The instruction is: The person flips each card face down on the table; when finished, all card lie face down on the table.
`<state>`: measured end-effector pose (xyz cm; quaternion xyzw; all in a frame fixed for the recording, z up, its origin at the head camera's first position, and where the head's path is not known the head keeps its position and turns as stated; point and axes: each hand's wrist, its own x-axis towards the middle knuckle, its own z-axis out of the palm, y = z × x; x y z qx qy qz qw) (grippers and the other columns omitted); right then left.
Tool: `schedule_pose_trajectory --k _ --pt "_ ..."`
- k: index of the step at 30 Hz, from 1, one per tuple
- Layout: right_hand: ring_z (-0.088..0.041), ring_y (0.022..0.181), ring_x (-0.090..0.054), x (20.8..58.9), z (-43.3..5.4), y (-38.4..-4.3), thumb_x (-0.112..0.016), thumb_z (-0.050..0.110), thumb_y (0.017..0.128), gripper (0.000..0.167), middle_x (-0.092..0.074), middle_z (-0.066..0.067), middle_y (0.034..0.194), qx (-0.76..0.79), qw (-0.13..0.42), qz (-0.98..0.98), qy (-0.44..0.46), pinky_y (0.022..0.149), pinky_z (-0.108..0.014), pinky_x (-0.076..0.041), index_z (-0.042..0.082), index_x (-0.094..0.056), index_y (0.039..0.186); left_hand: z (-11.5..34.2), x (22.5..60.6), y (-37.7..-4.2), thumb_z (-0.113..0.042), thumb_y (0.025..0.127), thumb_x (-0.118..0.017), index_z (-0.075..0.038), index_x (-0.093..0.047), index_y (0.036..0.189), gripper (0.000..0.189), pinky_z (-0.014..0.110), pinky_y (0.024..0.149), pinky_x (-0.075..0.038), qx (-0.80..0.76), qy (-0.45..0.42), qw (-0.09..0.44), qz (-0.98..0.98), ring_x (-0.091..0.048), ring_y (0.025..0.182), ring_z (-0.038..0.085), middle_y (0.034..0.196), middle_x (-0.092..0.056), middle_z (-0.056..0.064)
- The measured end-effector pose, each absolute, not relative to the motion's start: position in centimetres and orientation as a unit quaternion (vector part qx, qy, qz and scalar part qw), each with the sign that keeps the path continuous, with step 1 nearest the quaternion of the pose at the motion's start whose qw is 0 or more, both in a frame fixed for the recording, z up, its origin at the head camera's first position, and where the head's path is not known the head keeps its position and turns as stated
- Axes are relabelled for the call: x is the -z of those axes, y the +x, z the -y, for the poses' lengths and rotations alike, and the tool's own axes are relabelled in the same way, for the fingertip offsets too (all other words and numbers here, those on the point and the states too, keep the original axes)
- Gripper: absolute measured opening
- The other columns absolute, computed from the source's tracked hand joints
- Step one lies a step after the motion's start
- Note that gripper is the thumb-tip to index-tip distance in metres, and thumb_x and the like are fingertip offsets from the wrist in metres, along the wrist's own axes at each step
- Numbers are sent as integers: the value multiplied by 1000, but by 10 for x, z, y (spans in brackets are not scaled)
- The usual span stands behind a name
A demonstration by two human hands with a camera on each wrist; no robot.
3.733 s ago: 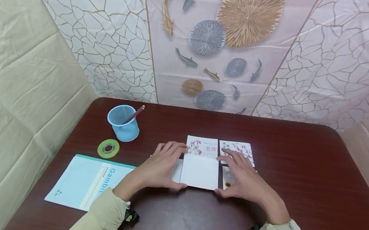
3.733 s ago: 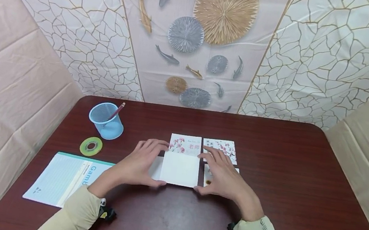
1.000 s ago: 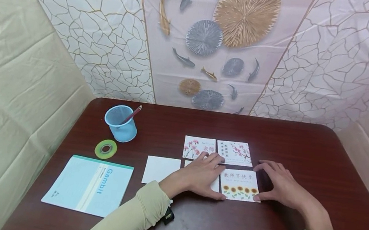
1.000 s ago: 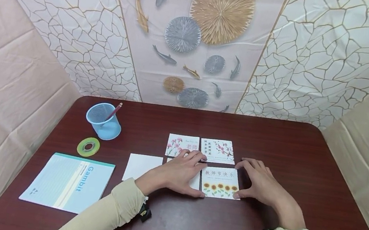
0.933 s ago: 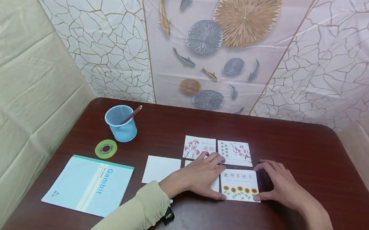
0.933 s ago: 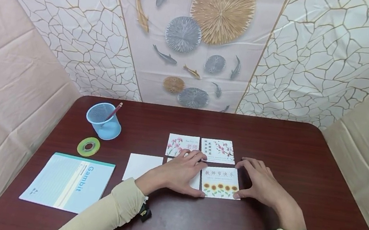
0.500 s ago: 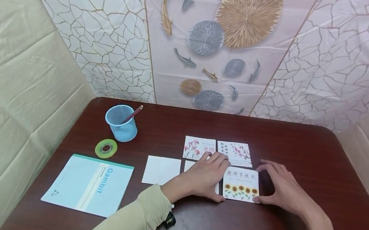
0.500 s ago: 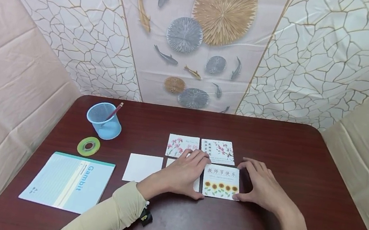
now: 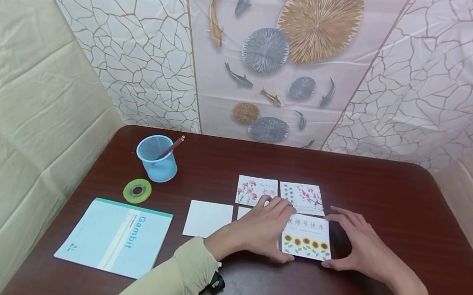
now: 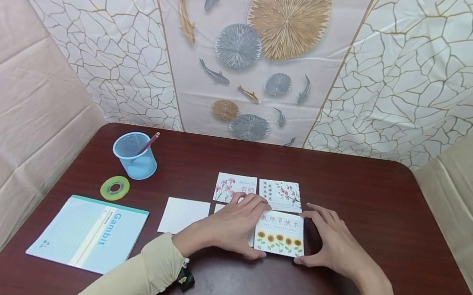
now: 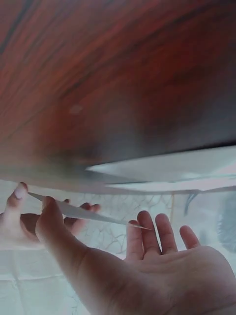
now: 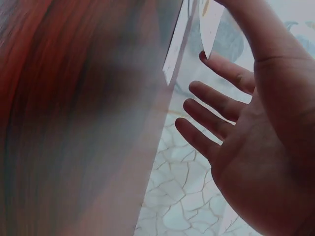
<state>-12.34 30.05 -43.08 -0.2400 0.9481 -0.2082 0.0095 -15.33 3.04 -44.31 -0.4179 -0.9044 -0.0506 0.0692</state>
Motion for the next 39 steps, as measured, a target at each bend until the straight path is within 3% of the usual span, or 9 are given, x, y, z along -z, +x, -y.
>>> schedule_pose_trajectory --k 7,14,24,34,39 --pt "-30 126 -36 427 -291 -123 -88 60 58 98 -41 -12 143 228 2 -941 -251 94 -59 -33 12 -51 135 -40 437 -153 -79 67 -64 -12 -48 134 97 39 99 -28 40 -421 77 903 -38 117 15 123 -45 -2" --pt "-30 127 -36 425 -292 -122 -89 57 58 88 -40 -12 146 233 9 -939 -253 94 -61 -33 17 -55 128 -38 437 -153 -78 67 -67 -13 -47 136 97 40 99 -29 52 -418 63 905 -39 116 14 123 -45 -3" --pt "-30 131 -34 422 -285 -121 -86 61 60 88 -39 -10 146 255 8 -931 -261 95 -61 -33 19 -53 130 -42 433 -151 -84 69 -57 -14 -49 138 99 41 100 -29 39 -424 67 902 -40 116 15 118 -44 -2" --pt "-28 132 -34 416 -277 -123 -84 63 61 88 -39 -7 146 280 1 -920 -275 95 -59 -35 21 -53 132 -45 425 -151 -80 66 -65 -15 -49 135 96 40 98 -30 63 -425 55 901 -39 114 13 119 -43 -3" --pt "-24 130 -35 421 -275 -123 -85 61 61 99 -41 -7 144 292 14 -918 -269 97 -56 -36 16 -46 140 -43 421 -153 -73 62 -73 -21 -44 141 99 35 92 -29 125 -426 35 896 -33 118 11 128 -39 -5"
